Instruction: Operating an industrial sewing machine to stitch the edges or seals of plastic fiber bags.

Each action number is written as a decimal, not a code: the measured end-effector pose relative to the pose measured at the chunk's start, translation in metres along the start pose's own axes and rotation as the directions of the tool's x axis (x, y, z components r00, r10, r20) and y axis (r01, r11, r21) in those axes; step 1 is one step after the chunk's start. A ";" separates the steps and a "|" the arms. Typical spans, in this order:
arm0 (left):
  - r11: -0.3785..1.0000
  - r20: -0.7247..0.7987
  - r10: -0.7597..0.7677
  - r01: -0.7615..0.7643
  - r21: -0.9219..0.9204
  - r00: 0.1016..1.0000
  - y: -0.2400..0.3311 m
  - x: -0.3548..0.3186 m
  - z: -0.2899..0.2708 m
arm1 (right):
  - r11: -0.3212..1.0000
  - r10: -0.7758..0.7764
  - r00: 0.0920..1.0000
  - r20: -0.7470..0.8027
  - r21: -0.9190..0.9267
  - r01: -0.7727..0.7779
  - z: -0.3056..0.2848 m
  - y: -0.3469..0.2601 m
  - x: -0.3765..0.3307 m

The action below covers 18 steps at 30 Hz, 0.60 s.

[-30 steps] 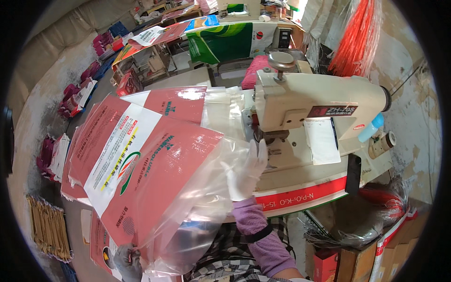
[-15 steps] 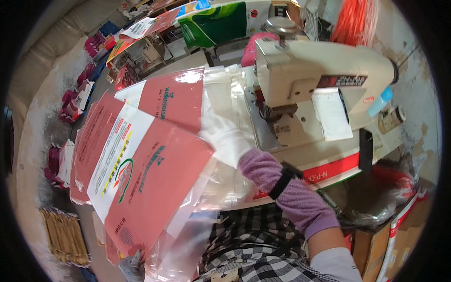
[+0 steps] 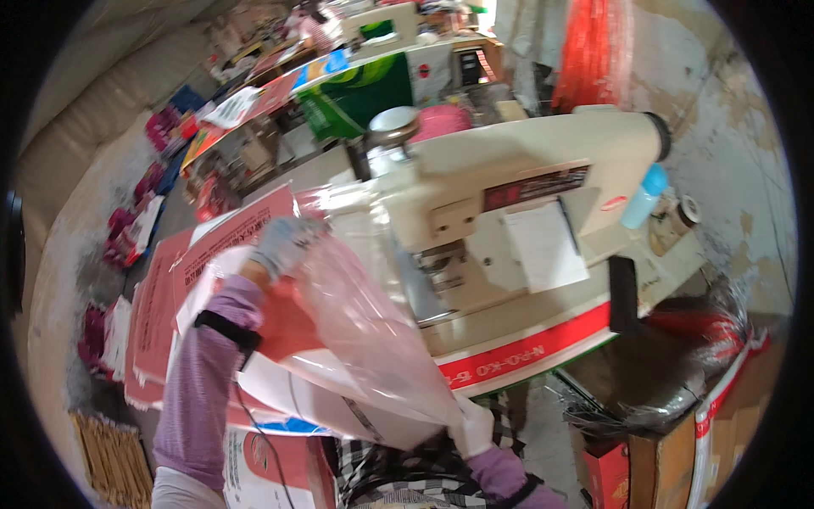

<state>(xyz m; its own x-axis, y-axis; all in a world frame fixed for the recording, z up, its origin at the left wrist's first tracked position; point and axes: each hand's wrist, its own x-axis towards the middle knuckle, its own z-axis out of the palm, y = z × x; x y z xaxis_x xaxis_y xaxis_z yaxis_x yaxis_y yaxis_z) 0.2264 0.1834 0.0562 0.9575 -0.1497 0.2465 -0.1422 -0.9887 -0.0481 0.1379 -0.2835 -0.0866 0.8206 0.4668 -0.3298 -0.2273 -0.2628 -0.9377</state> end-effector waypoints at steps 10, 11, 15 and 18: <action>0.994 0.188 0.088 -0.073 -0.082 0.978 0.108 0.067 0.109 | 0.732 -0.429 0.903 -0.035 -0.598 0.325 -0.088 0.039 -0.044; 0.966 0.065 0.117 -0.098 -0.239 0.991 0.114 0.068 0.105 | 0.741 -0.417 0.907 -0.055 -0.599 0.304 -0.093 0.041 -0.046; 0.964 0.429 0.041 0.078 -0.255 0.902 0.119 0.063 0.057 | 0.954 -0.081 0.995 -0.052 -0.294 0.062 -0.093 0.030 -0.090; 0.939 0.192 0.012 0.055 -0.340 0.981 0.128 0.072 0.070 | 0.993 -0.059 0.987 -0.147 -0.106 0.044 -0.076 0.037 -0.069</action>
<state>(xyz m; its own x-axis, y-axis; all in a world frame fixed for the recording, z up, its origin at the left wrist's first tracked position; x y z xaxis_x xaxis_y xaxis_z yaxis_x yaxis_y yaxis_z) 0.2945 0.0473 -0.0005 0.9861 -0.1563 0.0555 -0.1658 -0.9403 0.2972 0.1130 -0.3899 -0.0905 0.9007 0.3523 -0.2542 -0.1346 -0.3299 -0.9344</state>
